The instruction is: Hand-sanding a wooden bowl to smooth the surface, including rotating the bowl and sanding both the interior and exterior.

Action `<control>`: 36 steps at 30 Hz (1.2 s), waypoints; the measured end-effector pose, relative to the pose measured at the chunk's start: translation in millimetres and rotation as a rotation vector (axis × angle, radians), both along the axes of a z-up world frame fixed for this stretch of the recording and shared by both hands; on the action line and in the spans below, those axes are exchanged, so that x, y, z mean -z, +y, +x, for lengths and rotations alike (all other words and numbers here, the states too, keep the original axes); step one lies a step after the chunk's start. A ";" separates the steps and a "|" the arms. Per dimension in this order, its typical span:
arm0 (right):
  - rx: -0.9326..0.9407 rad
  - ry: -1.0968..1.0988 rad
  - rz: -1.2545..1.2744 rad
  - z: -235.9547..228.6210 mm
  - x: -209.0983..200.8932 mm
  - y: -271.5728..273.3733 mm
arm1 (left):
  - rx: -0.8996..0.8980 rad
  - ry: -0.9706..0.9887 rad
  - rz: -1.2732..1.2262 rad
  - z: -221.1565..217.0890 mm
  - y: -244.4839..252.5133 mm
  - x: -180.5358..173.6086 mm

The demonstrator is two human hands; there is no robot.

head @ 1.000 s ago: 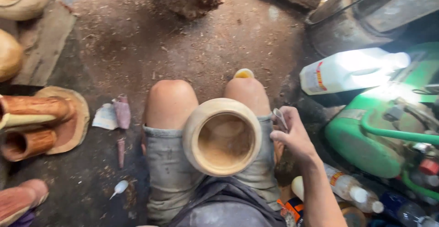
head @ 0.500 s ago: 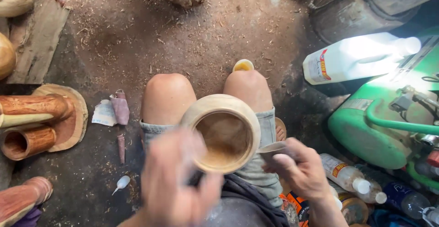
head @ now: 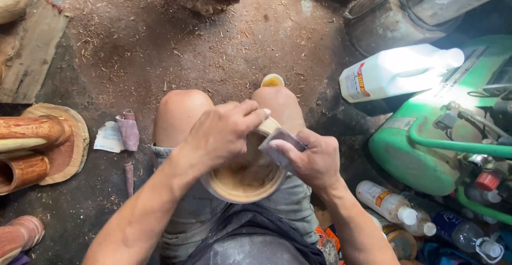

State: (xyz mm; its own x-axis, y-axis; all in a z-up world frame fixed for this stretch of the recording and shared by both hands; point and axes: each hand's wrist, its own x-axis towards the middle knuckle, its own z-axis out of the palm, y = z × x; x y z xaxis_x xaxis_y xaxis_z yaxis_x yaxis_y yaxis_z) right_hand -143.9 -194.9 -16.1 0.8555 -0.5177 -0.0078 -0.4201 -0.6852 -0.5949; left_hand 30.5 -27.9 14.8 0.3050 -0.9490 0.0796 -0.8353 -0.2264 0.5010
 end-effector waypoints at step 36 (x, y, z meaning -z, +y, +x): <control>-0.192 -0.189 -0.384 -24.8 22.9 -6.3 | -0.559 0.301 -0.461 -65.8 63.9 20.7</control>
